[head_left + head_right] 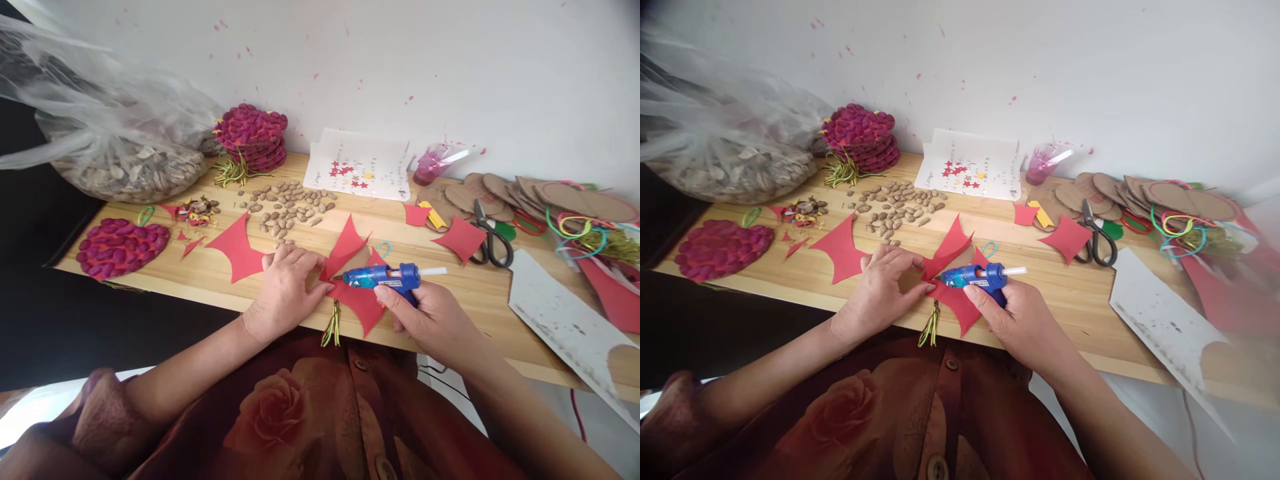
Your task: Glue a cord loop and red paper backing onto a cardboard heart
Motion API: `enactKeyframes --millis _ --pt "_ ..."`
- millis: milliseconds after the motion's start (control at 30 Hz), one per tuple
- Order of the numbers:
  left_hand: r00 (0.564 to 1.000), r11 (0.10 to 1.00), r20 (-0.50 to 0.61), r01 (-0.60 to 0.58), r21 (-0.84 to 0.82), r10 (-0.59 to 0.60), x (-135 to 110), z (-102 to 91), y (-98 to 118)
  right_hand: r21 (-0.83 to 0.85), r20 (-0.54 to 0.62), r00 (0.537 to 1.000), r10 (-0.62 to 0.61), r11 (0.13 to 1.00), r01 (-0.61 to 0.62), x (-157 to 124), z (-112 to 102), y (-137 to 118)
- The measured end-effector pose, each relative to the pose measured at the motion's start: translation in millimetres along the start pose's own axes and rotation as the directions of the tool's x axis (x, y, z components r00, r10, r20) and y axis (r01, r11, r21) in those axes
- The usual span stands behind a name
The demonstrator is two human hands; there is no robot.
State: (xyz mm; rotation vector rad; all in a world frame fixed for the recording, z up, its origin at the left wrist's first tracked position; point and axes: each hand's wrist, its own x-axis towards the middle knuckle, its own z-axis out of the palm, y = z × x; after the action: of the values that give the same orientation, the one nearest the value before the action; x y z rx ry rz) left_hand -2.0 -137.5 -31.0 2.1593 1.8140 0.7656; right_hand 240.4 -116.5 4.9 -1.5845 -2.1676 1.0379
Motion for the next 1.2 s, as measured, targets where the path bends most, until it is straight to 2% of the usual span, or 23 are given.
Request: enactKeyframes --millis 533,733,1200 --pt "1.000 0.998 0.007 -0.001 -0.057 0.001 1.3 3.2 4.5 -0.087 0.012 0.997 -0.075 0.993 0.076 0.6 0.0 -8.4" --pt "1.000 0.998 -0.002 -0.020 -0.067 0.020 -0.3 4.0 5.4 -0.089 -0.003 0.996 -0.090 0.992 0.090 1.7 0.4 -3.4" --pt "0.996 0.997 -0.045 -0.074 -0.009 0.074 -1.9 2.0 5.4 -0.085 -0.001 0.996 -0.092 0.992 0.092 -1.6 -3.3 -4.9"
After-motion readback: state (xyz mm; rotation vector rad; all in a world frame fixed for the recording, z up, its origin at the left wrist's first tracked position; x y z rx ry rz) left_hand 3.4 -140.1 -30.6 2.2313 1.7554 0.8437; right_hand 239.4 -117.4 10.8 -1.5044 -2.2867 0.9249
